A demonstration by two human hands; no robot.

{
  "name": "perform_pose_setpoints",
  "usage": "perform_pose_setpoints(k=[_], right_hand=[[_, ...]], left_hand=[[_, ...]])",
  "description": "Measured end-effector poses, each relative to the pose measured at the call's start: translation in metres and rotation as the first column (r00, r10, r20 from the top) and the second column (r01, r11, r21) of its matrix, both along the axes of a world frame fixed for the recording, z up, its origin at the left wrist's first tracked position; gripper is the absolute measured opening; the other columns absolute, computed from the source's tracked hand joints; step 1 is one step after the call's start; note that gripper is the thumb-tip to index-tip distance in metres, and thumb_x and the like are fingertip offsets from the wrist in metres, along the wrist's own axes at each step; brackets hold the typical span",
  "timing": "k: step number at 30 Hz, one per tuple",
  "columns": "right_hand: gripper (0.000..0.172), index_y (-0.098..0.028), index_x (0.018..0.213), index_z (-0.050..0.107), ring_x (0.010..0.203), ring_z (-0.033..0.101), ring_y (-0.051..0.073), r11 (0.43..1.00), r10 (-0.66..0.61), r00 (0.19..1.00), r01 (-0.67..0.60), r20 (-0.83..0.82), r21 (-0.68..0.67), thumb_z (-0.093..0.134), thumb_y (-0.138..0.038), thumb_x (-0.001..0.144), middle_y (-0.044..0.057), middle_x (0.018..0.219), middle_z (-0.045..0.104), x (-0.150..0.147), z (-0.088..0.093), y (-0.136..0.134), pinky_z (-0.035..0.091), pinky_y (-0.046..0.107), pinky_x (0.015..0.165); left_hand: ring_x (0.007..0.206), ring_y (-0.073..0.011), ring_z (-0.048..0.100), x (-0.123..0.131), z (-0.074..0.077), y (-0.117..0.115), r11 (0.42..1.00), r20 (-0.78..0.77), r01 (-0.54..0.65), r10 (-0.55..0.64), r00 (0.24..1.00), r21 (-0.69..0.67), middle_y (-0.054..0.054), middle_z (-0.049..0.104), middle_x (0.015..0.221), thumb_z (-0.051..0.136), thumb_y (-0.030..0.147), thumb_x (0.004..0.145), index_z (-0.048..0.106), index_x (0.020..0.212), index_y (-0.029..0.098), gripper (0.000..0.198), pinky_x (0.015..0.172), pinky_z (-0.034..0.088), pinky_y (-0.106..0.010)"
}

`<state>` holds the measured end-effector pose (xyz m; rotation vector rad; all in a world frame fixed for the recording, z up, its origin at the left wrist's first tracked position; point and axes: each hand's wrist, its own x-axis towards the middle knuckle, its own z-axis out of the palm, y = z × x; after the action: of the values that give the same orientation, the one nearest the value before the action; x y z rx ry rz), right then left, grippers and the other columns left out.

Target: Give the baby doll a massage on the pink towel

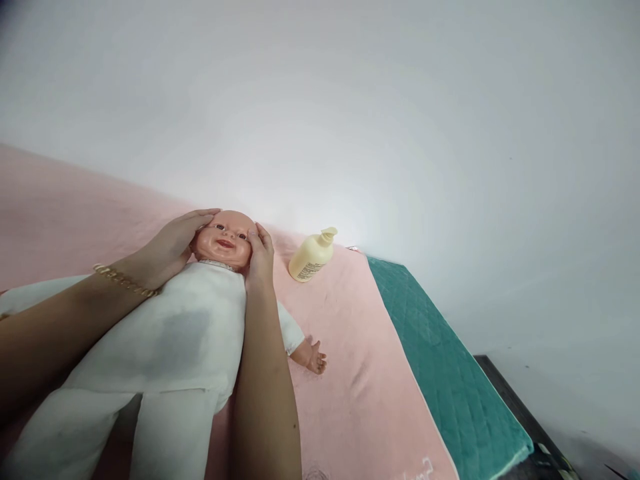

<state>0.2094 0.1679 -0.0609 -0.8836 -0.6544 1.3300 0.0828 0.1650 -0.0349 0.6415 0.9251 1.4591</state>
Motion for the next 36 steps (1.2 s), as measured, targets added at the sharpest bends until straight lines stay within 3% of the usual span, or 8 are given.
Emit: perform_pose_setpoints(k=[21, 36], right_hand=[[0.032, -0.026, 0.109, 0.064, 0.098, 0.069, 0.020, 0.997, -0.037, 0.997, 0.042, 0.066, -0.065, 0.068, -0.029, 0.077, 0.001, 0.108, 0.071, -0.002, 0.008, -0.002, 0.056, 0.043, 0.094], [0.025, -0.025, 0.105, 0.065, 0.092, 0.070, 0.019, 0.995, -0.063, 0.998, 0.065, 0.026, -0.077, 0.063, -0.026, 0.080, 0.001, 0.103, 0.072, -0.004, 0.013, -0.005, 0.056, 0.043, 0.095]], left_hand=[[0.088, -0.0170, 0.067, 0.000, 0.002, -0.002, 1.000, -0.022, 0.017, -0.017, 1.000, -0.020, -0.007, 0.071, 0.108, 0.068, 0.017, 0.079, 0.072, 0.097, 0.017, 0.018, 0.070, 0.052, -0.022], [0.088, -0.0188, 0.067, 0.000, 0.002, -0.002, 1.000, -0.041, 0.003, -0.003, 0.999, -0.005, -0.007, 0.071, 0.105, 0.068, 0.018, 0.078, 0.073, 0.093, 0.019, 0.015, 0.070, 0.053, -0.023]])
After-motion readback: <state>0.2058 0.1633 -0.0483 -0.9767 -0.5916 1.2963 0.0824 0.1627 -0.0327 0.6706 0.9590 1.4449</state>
